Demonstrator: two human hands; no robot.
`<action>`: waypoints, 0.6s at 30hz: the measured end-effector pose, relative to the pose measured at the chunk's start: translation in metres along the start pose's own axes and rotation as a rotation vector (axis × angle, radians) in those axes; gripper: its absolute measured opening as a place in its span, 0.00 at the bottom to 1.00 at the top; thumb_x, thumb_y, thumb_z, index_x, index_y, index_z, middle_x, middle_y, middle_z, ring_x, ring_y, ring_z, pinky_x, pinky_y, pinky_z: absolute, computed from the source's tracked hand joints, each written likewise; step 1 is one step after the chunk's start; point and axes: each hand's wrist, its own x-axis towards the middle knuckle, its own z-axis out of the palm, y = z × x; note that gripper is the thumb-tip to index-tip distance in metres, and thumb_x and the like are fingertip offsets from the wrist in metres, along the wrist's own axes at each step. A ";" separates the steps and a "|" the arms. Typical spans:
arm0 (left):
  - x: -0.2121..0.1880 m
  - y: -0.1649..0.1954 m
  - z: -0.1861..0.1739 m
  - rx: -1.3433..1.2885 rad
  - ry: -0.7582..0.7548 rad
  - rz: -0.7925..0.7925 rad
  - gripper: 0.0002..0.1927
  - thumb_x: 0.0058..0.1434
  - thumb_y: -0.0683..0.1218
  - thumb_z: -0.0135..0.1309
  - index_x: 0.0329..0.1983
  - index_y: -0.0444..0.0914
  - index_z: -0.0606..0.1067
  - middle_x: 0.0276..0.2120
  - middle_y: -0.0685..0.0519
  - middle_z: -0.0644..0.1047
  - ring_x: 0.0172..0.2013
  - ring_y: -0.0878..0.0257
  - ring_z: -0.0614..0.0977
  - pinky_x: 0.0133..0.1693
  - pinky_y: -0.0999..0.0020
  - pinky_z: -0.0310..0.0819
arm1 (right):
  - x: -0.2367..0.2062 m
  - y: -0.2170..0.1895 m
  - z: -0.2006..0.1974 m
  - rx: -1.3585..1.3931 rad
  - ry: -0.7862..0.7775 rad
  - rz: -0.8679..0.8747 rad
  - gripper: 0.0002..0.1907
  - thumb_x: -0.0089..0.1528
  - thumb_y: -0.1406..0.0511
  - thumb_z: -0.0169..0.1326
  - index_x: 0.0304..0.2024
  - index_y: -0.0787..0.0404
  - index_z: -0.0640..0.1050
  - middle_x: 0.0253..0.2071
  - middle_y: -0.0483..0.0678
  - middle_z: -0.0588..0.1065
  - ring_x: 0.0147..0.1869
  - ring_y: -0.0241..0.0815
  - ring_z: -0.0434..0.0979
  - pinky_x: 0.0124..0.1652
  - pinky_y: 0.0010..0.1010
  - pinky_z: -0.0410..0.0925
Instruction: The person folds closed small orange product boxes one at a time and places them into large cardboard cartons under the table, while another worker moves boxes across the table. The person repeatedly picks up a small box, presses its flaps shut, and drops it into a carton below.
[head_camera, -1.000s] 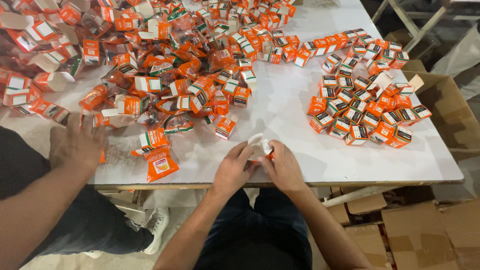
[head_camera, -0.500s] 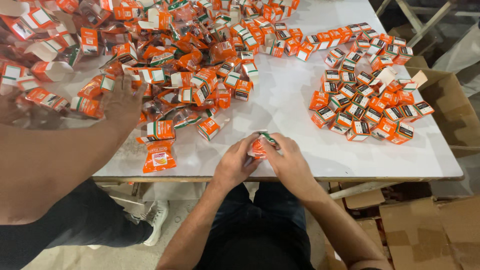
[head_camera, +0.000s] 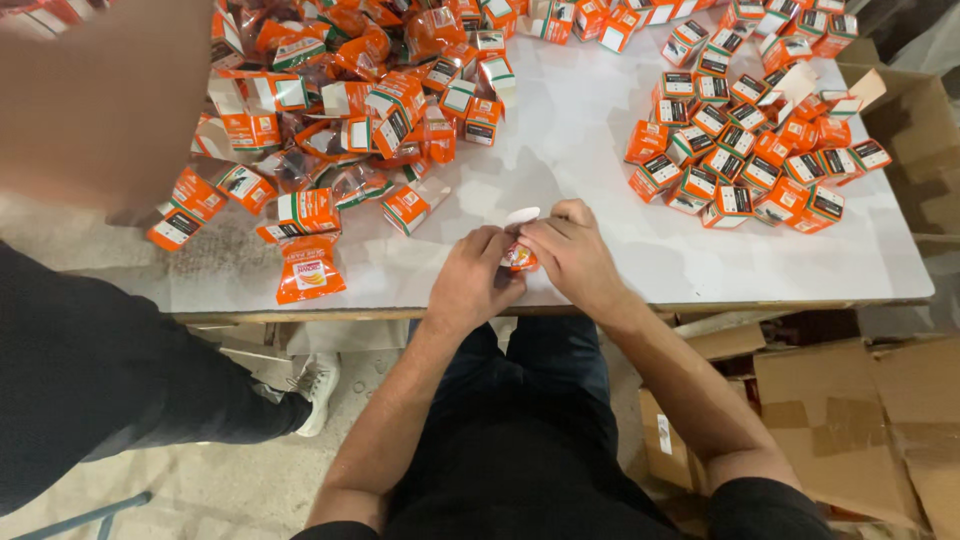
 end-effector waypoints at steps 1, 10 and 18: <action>0.000 0.000 0.001 0.020 -0.007 -0.011 0.28 0.48 0.45 0.65 0.53 0.32 0.73 0.47 0.44 0.74 0.49 0.45 0.77 0.52 0.53 0.73 | -0.006 -0.005 -0.001 -0.075 0.042 -0.031 0.11 0.65 0.63 0.58 0.48 0.60 0.81 0.49 0.47 0.76 0.55 0.53 0.68 0.57 0.44 0.63; -0.007 0.005 -0.004 -0.028 0.167 0.126 0.27 0.52 0.41 0.66 0.54 0.33 0.72 0.54 0.45 0.74 0.55 0.46 0.75 0.57 0.54 0.74 | -0.024 -0.019 0.001 -0.249 -0.009 0.003 0.18 0.65 0.58 0.60 0.54 0.59 0.79 0.63 0.51 0.64 0.69 0.57 0.61 0.64 0.52 0.57; -0.005 0.012 -0.009 0.075 0.121 0.234 0.20 0.53 0.37 0.65 0.50 0.33 0.76 0.53 0.50 0.76 0.56 0.48 0.77 0.58 0.56 0.75 | -0.038 -0.025 0.011 0.142 0.191 0.323 0.29 0.63 0.61 0.63 0.62 0.67 0.70 0.67 0.57 0.64 0.71 0.59 0.62 0.66 0.48 0.61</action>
